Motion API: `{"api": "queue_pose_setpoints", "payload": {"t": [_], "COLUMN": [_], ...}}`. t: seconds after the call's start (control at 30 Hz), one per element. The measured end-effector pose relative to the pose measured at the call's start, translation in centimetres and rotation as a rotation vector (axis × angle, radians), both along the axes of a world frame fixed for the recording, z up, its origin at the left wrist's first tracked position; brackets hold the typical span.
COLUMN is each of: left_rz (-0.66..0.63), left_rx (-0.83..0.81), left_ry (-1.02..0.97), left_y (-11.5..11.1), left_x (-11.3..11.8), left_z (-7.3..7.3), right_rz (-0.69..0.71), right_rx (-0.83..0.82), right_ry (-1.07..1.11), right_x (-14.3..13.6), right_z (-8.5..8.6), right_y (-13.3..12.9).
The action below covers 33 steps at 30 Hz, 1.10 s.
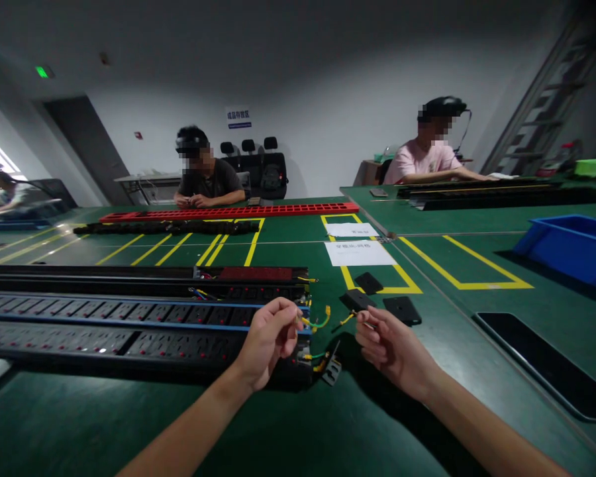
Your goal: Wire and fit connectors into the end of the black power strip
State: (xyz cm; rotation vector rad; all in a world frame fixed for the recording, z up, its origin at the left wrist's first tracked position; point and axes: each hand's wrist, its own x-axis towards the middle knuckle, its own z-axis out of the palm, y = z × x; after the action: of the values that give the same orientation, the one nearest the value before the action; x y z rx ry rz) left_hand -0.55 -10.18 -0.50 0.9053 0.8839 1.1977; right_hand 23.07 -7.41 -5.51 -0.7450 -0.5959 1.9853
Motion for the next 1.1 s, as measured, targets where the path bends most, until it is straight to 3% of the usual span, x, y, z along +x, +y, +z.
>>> {"api": "queue_pose_setpoints", "payload": {"t": [0.13,0.33,0.7,0.9,1.1], "left_rz": [-0.037,-0.048,-0.019,0.091,0.146], "left_rx": [-0.093,-0.099,0.050,0.136,0.160], "left_ry": [-0.105,-0.117,0.031,0.200,0.232], "left_y": [0.2,0.5,1.0,1.6,1.7], "left_x": [-0.3,-0.6,-1.1,-1.6,-1.3], "left_z": [0.1,0.3,0.3,0.0,-0.7], "right_rz": [-0.001,0.010,0.016,0.022,0.024], "right_rx": [-0.006,-0.004,0.036,0.033,0.020], "right_ry": [-0.012,-0.055,-0.124,-0.140,-0.144], "right_x": [0.1,0.0,-0.1,-0.2,-0.2], "right_z": [-0.2,-0.2,-0.1,-0.4,-0.4], "right_y": [0.2,0.3,0.3,0.4,0.4]}}
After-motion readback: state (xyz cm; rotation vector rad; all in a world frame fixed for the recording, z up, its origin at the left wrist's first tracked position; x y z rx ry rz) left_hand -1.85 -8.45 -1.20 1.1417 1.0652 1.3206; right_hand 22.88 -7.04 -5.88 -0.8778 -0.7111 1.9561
